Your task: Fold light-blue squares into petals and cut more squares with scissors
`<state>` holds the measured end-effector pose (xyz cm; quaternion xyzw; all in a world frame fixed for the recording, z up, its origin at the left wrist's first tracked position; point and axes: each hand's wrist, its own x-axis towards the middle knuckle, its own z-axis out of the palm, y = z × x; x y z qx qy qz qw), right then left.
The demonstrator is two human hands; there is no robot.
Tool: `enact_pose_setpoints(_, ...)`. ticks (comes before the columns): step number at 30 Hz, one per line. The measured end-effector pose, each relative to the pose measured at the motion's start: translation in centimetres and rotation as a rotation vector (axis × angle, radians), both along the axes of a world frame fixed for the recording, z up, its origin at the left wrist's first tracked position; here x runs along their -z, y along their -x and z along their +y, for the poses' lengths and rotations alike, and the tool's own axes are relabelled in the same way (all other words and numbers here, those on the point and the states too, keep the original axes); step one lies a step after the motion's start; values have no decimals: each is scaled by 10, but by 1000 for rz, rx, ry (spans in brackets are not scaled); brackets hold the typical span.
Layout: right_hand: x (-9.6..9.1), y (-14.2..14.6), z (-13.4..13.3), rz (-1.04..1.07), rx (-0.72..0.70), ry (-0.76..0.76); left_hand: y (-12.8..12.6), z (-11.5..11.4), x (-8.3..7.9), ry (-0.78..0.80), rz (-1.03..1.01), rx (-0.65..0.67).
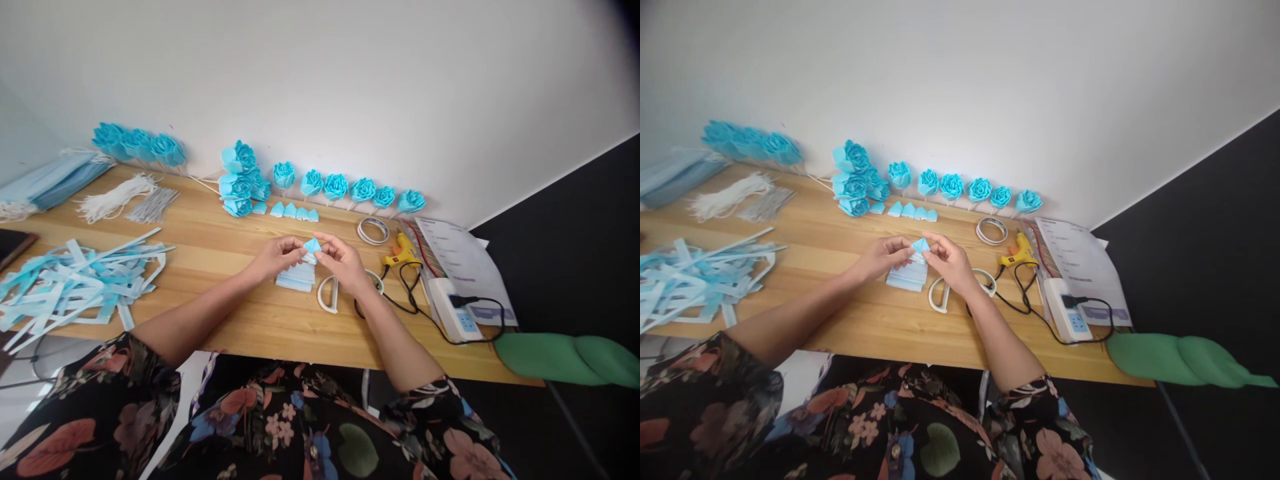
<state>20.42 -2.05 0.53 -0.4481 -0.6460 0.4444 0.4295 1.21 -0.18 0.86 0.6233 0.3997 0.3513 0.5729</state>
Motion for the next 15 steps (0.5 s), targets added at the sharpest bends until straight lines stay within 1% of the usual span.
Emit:
enact_pose_setpoints(2,-2,-6,2,2,6,16,1,1,-1,-12,-5,-32)
enact_pose_setpoints(3,-4,-12,4,0,33,17,1,2,-2,-15,-12,-58)
enact_pose_setpoints(6,-7,-35,12,-53,223,-38,3,4,-3,-2,-61,-148)
enact_pose_setpoints(8,-8,-51,17,-183,306,-83,4,6,-3,23,-82,-177)
enact_pose_setpoints(10,-8,-61,20,-392,299,-127,4,6,-2,40,-83,-174)
enact_pose_setpoints(12,-6,-62,20,-581,241,-170,4,6,-1,44,-82,-159)
enact_pose_setpoints(15,-2,-55,17,-731,158,-235,3,6,1,40,-85,-141)
